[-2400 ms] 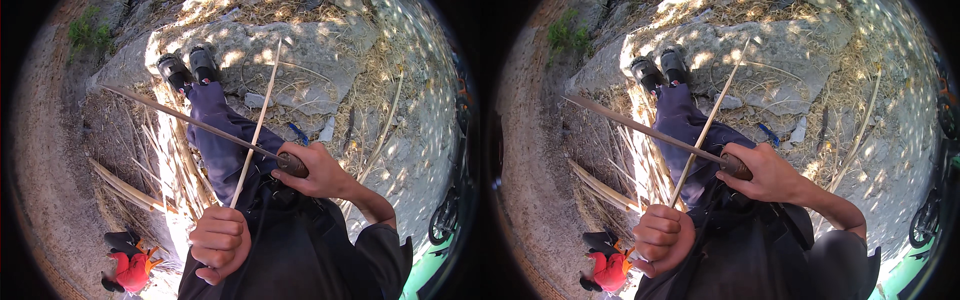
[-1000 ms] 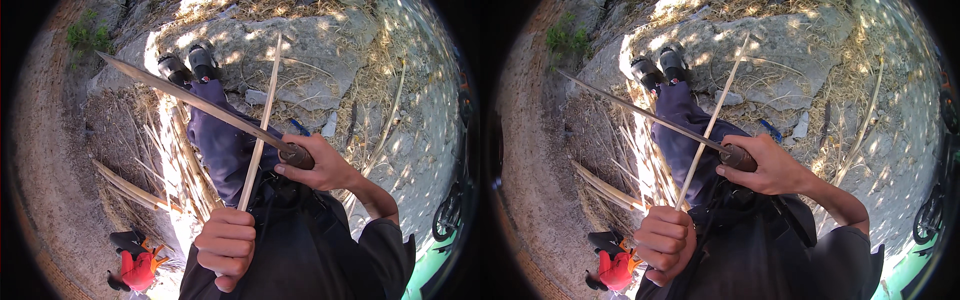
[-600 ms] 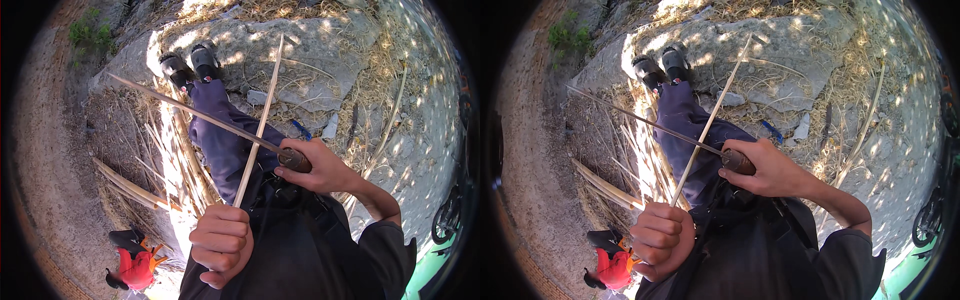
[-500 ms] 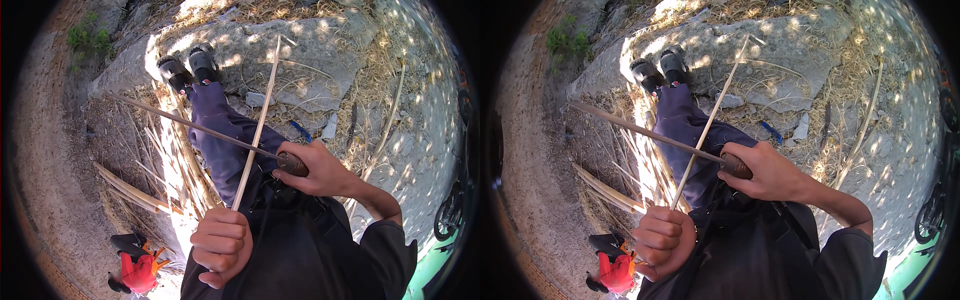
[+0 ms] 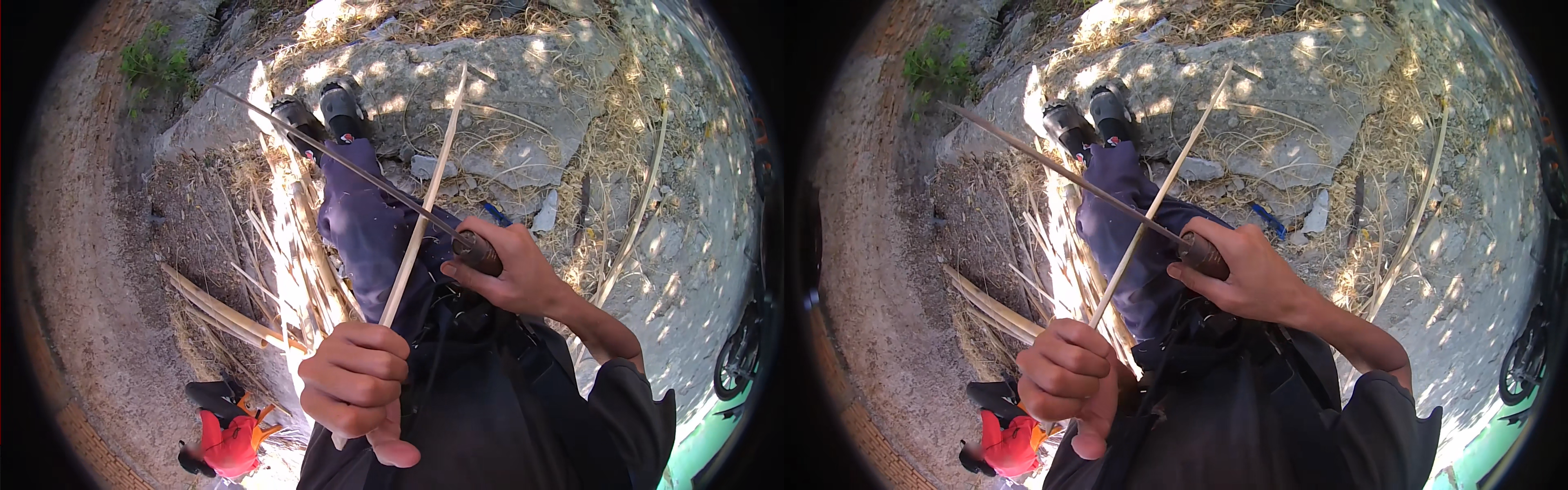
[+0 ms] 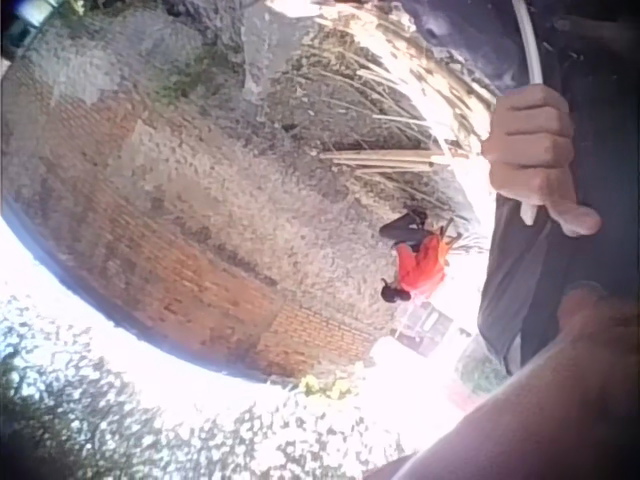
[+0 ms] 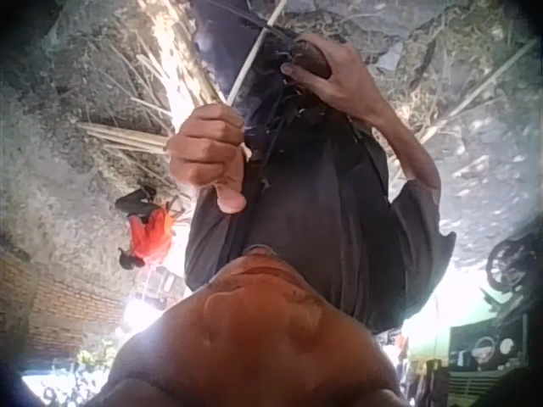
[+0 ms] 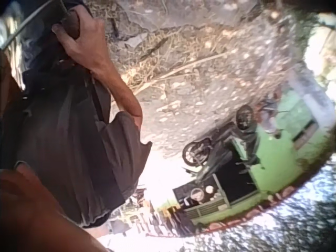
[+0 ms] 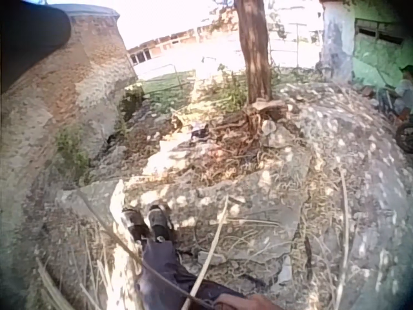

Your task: The person shapes a bamboo stick by shaving it with a machete, then trims and carves the stick using a utility knife.

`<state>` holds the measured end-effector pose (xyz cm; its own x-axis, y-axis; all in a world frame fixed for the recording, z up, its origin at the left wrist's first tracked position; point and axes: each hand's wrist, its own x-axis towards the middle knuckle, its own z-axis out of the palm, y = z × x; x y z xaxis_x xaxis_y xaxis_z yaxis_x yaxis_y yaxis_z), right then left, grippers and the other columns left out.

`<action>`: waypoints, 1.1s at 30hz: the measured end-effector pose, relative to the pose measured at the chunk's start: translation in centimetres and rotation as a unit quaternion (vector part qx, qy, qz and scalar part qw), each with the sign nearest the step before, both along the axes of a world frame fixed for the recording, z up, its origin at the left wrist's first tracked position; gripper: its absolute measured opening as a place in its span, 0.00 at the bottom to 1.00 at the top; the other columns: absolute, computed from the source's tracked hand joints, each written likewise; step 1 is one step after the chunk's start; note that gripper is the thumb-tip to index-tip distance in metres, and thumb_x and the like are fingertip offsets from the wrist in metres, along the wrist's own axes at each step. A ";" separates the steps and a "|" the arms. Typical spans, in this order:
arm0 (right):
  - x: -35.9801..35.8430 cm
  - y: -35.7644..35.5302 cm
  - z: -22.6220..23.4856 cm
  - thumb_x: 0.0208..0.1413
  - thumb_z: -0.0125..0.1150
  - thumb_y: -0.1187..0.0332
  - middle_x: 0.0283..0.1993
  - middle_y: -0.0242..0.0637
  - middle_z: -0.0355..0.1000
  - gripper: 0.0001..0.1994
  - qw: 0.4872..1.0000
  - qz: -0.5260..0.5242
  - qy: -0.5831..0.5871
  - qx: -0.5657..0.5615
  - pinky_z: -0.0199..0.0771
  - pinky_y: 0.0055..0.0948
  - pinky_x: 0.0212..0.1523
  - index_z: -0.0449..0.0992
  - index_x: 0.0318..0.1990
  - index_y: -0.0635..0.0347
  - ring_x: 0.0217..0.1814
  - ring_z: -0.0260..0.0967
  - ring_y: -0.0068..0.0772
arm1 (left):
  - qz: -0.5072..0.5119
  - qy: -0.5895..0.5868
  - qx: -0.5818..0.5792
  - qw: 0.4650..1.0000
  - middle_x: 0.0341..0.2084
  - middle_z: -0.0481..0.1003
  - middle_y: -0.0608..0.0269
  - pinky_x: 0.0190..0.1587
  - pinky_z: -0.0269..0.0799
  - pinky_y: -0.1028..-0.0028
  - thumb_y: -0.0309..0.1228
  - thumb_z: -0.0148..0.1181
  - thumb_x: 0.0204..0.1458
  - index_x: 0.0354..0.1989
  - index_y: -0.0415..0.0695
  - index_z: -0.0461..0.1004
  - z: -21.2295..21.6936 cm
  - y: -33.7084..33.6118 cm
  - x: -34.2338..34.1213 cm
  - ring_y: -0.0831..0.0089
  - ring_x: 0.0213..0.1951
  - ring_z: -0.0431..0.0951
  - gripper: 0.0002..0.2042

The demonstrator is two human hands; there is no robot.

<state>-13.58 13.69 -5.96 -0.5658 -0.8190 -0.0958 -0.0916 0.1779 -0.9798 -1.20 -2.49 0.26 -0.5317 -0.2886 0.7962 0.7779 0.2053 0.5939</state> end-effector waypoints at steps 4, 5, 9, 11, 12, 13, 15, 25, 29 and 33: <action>-0.7 -0.1 0.4 0.61 0.73 0.62 0.22 0.40 0.73 0.15 0.999 -0.037 -0.027 -0.002 0.66 0.35 0.25 0.75 0.41 0.63 0.19 0.68 0.37 | -0.140 -0.016 -0.014 0.990 0.14 0.69 0.64 0.23 0.65 0.69 0.46 0.71 0.59 0.19 0.42 0.71 0.5 -2.8 -1.7 0.68 0.15 0.71 0.25; -0.7 -0.1 0.6 0.61 0.73 0.62 0.22 0.40 0.73 0.15 0.999 -0.038 -0.028 -0.005 0.66 0.35 0.25 0.75 0.41 0.63 0.19 0.68 0.37 | -0.169 -0.020 -0.031 0.985 0.15 0.70 0.63 0.25 0.67 0.67 0.49 0.70 0.60 0.20 0.41 0.72 0.8 -3.4 -2.3 0.66 0.17 0.74 0.26; -0.6 -0.5 0.5 0.61 0.73 0.62 0.23 0.40 0.73 0.15 0.998 -0.060 -0.017 -0.021 0.67 0.35 0.26 0.75 0.41 0.63 0.21 0.69 0.36 | -0.206 -0.072 -0.068 0.974 0.11 0.66 0.70 0.21 0.61 0.73 0.63 0.55 0.65 0.16 0.46 0.69 2.1 -3.1 -4.4 0.75 0.13 0.69 0.34; -0.2 -0.4 0.2 0.61 0.73 0.62 0.24 0.40 0.74 0.15 0.997 -0.071 -0.009 -0.037 0.67 0.34 0.26 0.75 0.41 0.63 0.21 0.70 0.36 | -0.244 -0.087 -0.094 0.961 0.09 0.63 0.71 0.19 0.58 0.74 0.64 0.50 0.66 0.15 0.46 0.68 2.5 -3.9 -4.6 0.75 0.11 0.65 0.35; 0.0 -0.2 0.0 0.61 0.73 0.62 0.23 0.40 0.73 0.15 0.997 -0.069 -0.015 -0.043 0.67 0.35 0.26 0.75 0.41 0.62 0.21 0.70 0.37 | -0.281 -0.100 -0.120 0.947 0.07 0.60 0.72 0.17 0.55 0.74 0.65 0.46 0.68 0.14 0.46 0.67 2.6 -4.1 -4.7 0.76 0.09 0.61 0.37; 0.1 -0.1 -0.2 0.60 0.73 0.63 0.23 0.40 0.73 0.14 0.996 -0.066 -0.020 -0.048 0.67 0.35 0.26 0.75 0.41 0.62 0.22 0.70 0.37 | -0.282 -0.101 -0.120 0.946 0.07 0.60 0.72 0.17 0.55 0.74 0.65 0.46 0.68 0.14 0.46 0.67 2.3 -4.0 -4.7 0.76 0.09 0.61 0.37; 0.3 0.0 -0.5 0.60 0.73 0.63 0.23 0.40 0.72 0.14 0.997 -0.049 -0.013 -0.055 0.67 0.36 0.26 0.74 0.41 0.61 0.21 0.70 0.38 | -0.238 -0.080 -0.087 0.964 0.08 0.59 0.68 0.17 0.56 0.69 0.67 0.41 0.68 0.13 0.42 0.67 1.8 -3.4 -3.8 0.72 0.10 0.59 0.40; 1.1 -1.3 -1.4 0.56 0.77 0.68 0.22 0.37 0.72 0.13 0.995 -0.049 0.038 -0.083 0.66 0.33 0.24 0.74 0.39 0.59 0.19 0.71 0.39 | 0.094 -0.010 0.114 0.989 0.06 0.54 0.69 0.15 0.49 0.71 0.61 0.21 0.73 0.13 0.46 0.58 -0.2 1.3 -2.4 0.76 0.08 0.51 0.40; 0.5 -1.3 0.2 0.60 0.73 0.66 0.19 0.39 0.67 0.12 0.993 -0.033 -0.037 -0.105 0.62 0.35 0.23 0.74 0.40 0.61 0.18 0.64 0.37 | 0.090 -0.014 0.116 0.989 0.06 0.54 0.69 0.15 0.49 0.71 0.61 0.20 0.73 0.13 0.47 0.58 0.0 1.5 -2.5 0.76 0.08 0.51 0.39; -0.2 -1.2 -0.2 0.61 0.72 0.66 0.19 0.40 0.67 0.12 0.991 -0.010 -0.101 -0.086 0.61 0.35 0.25 0.74 0.40 0.62 0.19 0.63 0.35 | 0.114 -0.023 0.140 0.983 0.06 0.53 0.69 0.15 0.48 0.71 0.62 0.18 0.72 0.14 0.48 0.57 0.1 1.7 -2.7 0.76 0.08 0.49 0.39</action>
